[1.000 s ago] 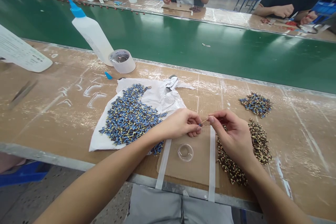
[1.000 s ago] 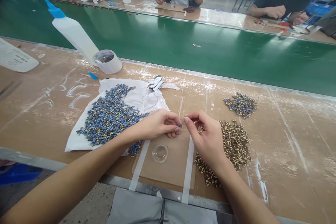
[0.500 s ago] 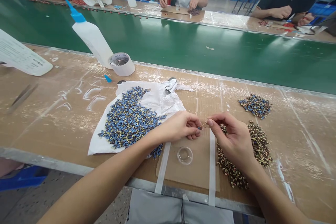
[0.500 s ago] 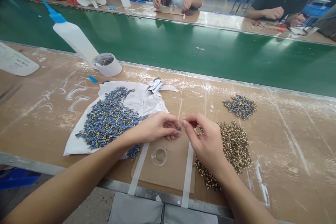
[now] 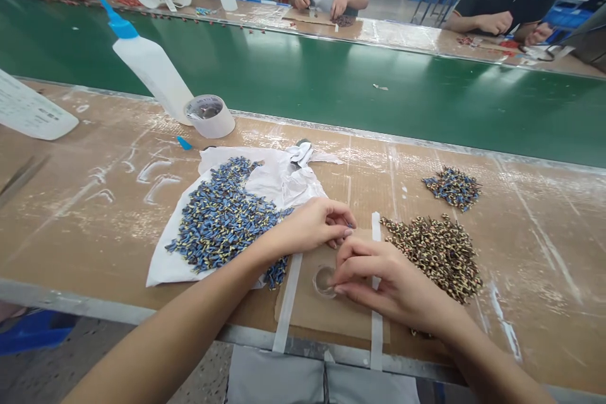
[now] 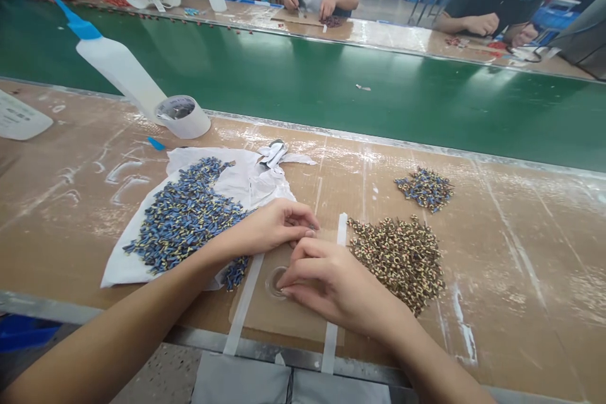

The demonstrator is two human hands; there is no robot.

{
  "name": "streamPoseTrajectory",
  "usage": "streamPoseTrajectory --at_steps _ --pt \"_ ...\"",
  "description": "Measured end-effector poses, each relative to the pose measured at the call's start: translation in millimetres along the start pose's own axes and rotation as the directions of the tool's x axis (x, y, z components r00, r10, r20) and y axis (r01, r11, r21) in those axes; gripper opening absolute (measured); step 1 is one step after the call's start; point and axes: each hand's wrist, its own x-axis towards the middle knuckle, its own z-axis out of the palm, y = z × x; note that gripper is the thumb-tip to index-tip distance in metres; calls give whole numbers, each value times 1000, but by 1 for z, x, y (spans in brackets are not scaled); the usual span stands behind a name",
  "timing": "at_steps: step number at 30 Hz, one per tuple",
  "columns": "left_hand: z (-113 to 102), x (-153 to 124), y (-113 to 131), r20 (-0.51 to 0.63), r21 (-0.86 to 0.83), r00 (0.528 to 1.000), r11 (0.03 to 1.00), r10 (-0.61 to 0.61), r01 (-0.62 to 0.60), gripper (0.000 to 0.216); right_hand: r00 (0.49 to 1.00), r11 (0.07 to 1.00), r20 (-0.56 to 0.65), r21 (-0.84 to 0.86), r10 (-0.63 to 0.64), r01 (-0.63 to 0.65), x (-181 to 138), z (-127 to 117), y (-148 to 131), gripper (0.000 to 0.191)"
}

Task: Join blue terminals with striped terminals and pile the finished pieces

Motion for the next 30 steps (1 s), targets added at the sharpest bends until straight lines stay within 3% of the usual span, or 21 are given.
streamPoseTrajectory --at_steps 2,4,6,8,14,17,22,30 --pt "0 0 1 0 9 1000 1000 5 -5 10 1000 1000 -27 -17 -12 12 -1 -5 2 16" --pt "1 0 3 9 -11 1000 1000 -12 12 10 986 996 -167 -82 6 -20 -3 -18 8 17" --pt "2 0 4 12 -35 999 998 -52 52 10 927 972 -369 -188 66 -144 -7 -33 19 14" --pt "3 0 5 3 -40 996 996 -84 84 11 868 911 -476 -281 141 -303 -10 -45 32 11" --pt "3 1 2 -4 -16 997 996 -82 82 11 838 784 -463 -387 289 -485 -15 -43 51 12" --pt "3 1 2 7 -20 997 997 -76 76 12 822 738 -478 -426 308 -524 -16 -35 51 20" --pt "3 1 2 -3 6 998 998 -57 57 10 798 671 -516 -475 312 -570 -16 -32 55 12" --pt "3 -1 2 -6 44 999 998 -35 35 9 821 695 -506 -490 267 -527 -8 -20 55 13"
